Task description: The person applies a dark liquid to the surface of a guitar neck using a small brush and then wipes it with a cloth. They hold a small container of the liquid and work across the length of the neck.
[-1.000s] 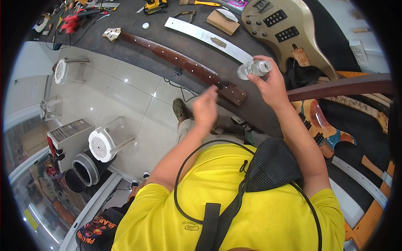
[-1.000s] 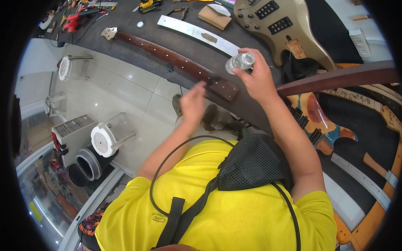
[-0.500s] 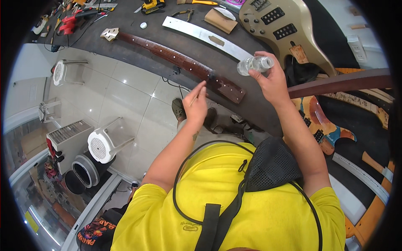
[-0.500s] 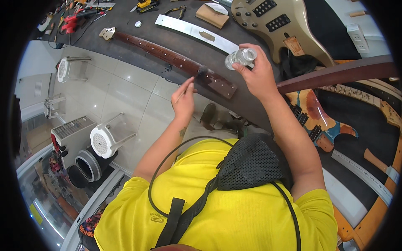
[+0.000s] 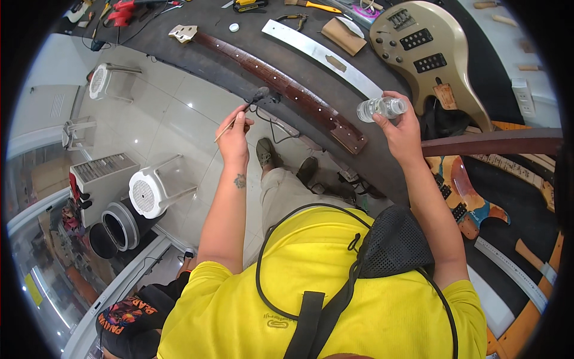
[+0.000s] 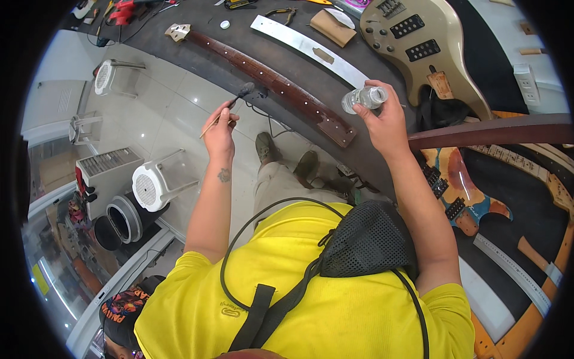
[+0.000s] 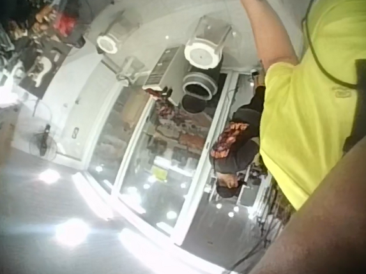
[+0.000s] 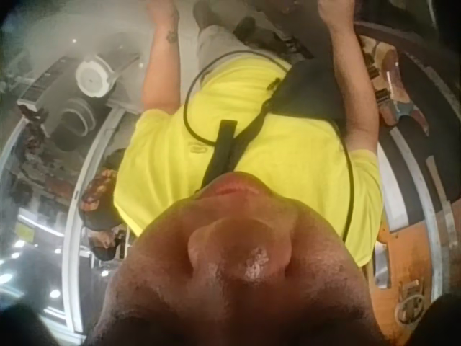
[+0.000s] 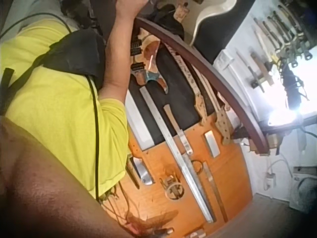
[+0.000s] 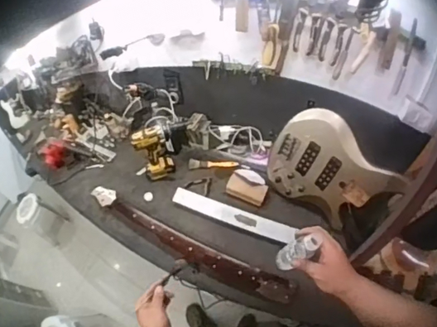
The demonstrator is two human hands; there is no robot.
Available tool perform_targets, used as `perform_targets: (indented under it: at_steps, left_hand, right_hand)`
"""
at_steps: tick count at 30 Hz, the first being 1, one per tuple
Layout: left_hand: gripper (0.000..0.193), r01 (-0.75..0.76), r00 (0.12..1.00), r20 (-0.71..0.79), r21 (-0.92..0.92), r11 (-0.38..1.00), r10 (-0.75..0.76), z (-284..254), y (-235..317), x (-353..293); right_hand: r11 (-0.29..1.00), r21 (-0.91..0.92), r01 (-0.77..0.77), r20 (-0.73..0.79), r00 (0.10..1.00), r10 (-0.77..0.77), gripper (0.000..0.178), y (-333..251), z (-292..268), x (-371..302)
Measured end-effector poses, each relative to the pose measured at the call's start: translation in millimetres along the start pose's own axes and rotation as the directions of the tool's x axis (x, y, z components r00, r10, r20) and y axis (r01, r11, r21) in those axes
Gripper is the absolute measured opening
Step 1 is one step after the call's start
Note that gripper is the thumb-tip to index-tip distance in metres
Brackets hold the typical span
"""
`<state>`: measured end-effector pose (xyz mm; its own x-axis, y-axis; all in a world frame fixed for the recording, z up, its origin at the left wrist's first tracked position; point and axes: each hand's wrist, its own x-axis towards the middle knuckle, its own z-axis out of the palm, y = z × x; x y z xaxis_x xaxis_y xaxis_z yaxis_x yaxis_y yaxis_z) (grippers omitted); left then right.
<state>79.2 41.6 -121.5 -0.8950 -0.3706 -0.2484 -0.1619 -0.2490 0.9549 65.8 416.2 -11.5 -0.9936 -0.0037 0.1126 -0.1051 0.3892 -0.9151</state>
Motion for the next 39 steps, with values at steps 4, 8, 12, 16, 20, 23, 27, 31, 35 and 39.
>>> perform_targets:
  at_steps: [4, 8, 12, 16, 20, 23, 27, 31, 35, 39]
  left_hand:
    - [0.030, 0.026, 0.999, 0.022, 0.008, 1.000, -0.027, 1.1, -15.0, 0.1]
    - [0.026, -0.004, 0.993, 0.116, 0.132, 0.991, -0.012, 18.5, -25.1, 8.3]
    - [0.023, -0.052, 0.996, 0.090, 0.288, 0.956, 0.027, 14.3, -29.3, 4.3]
    - [0.024, -0.007, 0.996, 0.089, 0.179, 0.984, -0.009, 4.3, -15.1, 7.1]
    - [0.024, -0.012, 0.997, 0.080, 0.212, 0.977, -0.005, 8.5, -8.3, 24.8]
    - [0.024, -0.040, 0.996, 0.083, 0.327, 0.944, 0.014, 0.4, -16.1, 14.4]
    - [0.026, 0.120, 0.985, 0.107, 0.124, 0.985, -0.133, 3.8, -7.9, -15.2]
    - [0.027, 0.107, 0.989, 0.108, -0.021, 0.994, -0.104, 10.7, 9.3, -12.7]
    - [0.027, -0.019, 0.985, 0.171, 0.136, 0.990, -0.005, 32.6, -1.1, -13.6]
    - [0.027, 0.005, 0.974, 0.218, 0.249, 0.969, -0.061, 56.6, -25.9, -51.7]
  right_hand:
    - [0.997, -0.072, 0.040, 0.043, 0.998, -0.037, 0.045, -1.8, 4.0, 3.6]
    - [1.000, -0.009, -0.008, 0.040, 0.999, 0.008, 0.046, -10.2, 9.2, 7.6]
    - [0.998, -0.058, 0.040, 0.050, 0.998, -0.037, 0.046, -13.6, 13.5, 6.3]
    - [0.995, -0.087, 0.047, 0.058, 0.997, -0.042, 0.046, -10.0, 8.4, 2.8]
    - [0.998, 0.058, -0.024, 0.044, 0.999, 0.022, 0.047, -7.8, 10.9, 2.2]
    - [0.999, -0.047, 0.007, 0.046, 0.999, -0.004, 0.046, -10.4, 14.0, 5.8]
    - [0.998, -0.063, 0.022, 0.058, 0.998, -0.019, 0.045, -13.0, 11.8, 7.3]
    - [0.997, -0.066, 0.039, 0.031, 0.999, -0.037, 0.045, -9.3, 6.8, 10.2]
    - [0.999, -0.037, 0.024, 0.009, 1.000, -0.024, 0.046, -7.6, 6.2, 12.6]
    - [0.997, -0.079, 0.026, 0.000, 1.000, -0.026, 0.045, -7.5, -1.1, 16.4]
